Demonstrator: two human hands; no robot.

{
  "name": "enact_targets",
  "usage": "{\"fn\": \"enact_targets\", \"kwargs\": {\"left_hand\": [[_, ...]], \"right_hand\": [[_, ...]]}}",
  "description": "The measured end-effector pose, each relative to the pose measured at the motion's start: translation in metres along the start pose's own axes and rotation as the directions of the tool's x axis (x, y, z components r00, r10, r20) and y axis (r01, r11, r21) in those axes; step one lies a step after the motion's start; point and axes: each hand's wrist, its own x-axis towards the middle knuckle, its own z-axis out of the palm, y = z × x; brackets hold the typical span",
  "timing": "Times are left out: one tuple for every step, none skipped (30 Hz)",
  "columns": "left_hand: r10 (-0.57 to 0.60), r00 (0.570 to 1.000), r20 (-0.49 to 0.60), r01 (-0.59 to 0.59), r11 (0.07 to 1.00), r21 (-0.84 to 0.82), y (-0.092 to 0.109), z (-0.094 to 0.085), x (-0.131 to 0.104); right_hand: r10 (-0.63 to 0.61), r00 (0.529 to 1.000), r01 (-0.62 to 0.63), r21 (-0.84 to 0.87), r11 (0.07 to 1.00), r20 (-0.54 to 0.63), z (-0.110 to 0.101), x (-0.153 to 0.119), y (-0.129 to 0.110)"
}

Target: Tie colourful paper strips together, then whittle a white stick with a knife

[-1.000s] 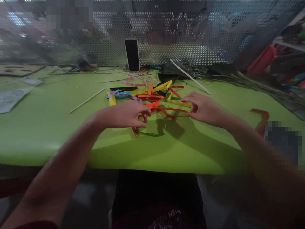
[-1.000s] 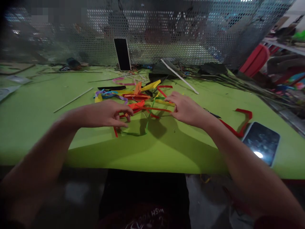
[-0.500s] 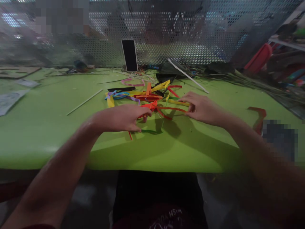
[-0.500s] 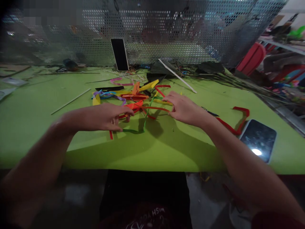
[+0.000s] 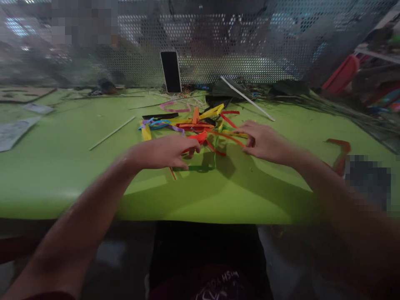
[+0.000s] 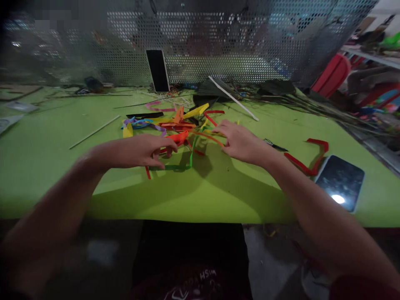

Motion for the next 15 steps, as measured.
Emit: {"fn": "enact_targets", "kwargs": {"left_hand": [[0.007, 1.000, -0.002, -0.007, 1.000, -0.009, -0.001, -0.001, 0.000], [0.017, 1.000, -0.006, -0.017, 1.000, -0.022, -0.002, -0.002, 0.000], [0.027, 1.000, -0.009, -0.028, 0.999, -0.040, -0.003, -0.003, -0.001], [0.035, 0.999, -0.012, -0.036, 0.998, -0.061, -0.004, -0.004, -0.001], [0.039, 0.999, -0.013, -0.040, 0.996, -0.083, -0.005, -0.004, -0.001], [0.043, 0.999, -0.010, -0.044, 0.993, -0.106, -0.007, -0.005, -0.001], [0.047, 0.999, -0.003, -0.047, 0.991, -0.127, -0.008, -0.006, -0.001], [0.052, 0.999, 0.006, -0.050, 0.988, -0.144, -0.009, -0.006, -0.001], [0.056, 0.998, 0.011, -0.054, 0.987, -0.154, -0.010, -0.006, -0.001], [0.062, 0.998, 0.009, -0.060, 0.986, -0.158, -0.011, -0.005, 0.000], [0.066, 0.998, 0.003, -0.065, 0.986, -0.156, -0.012, -0.005, 0.001], [0.068, 0.998, -0.006, -0.069, 0.986, -0.149, -0.013, -0.003, 0.002], [0.071, 0.997, -0.017, -0.073, 0.987, -0.142, -0.014, -0.002, 0.003], [0.076, 0.997, -0.025, -0.079, 0.988, -0.136, -0.014, -0.001, 0.003], [0.085, 0.996, -0.032, -0.088, 0.987, -0.135, -0.015, 0.001, 0.004]], "right_hand": [[0.002, 1.000, -0.002, 0.005, 1.000, -0.003, 0.000, 0.000, 0.001], [0.004, 1.000, -0.004, 0.012, 1.000, -0.008, 0.000, 0.000, 0.002], [0.007, 1.000, -0.007, 0.022, 1.000, -0.011, 0.001, -0.001, 0.003], [0.013, 1.000, -0.012, 0.036, 0.999, -0.014, 0.001, -0.001, 0.003], [0.022, 1.000, -0.021, 0.056, 0.998, -0.018, 0.002, -0.001, 0.004], [0.035, 0.999, -0.033, 0.083, 0.996, -0.024, 0.002, -0.002, 0.004], [0.050, 0.998, -0.046, 0.117, 0.992, -0.036, 0.003, -0.002, 0.004], [0.067, 0.996, -0.057, 0.159, 0.986, -0.054, 0.003, -0.002, 0.003], [0.085, 0.992, -0.064, 0.215, 0.975, -0.088, 0.002, -0.001, 0.001], [0.107, 0.984, -0.063, 0.286, 0.956, -0.139, 0.001, -0.001, -0.001], [0.135, 0.968, -0.051, 0.363, 0.930, -0.210, -0.001, 0.000, -0.003], [0.173, 0.941, -0.031, 0.434, 0.901, -0.291, -0.004, 0.001, -0.005], [0.218, 0.902, -0.010, 0.487, 0.873, -0.373, -0.007, 0.002, -0.006], [0.262, 0.857, 0.009, 0.521, 0.853, -0.444, -0.010, 0.003, -0.006], [0.300, 0.814, 0.020, 0.539, 0.842, -0.497, -0.013, 0.004, -0.004]]}}
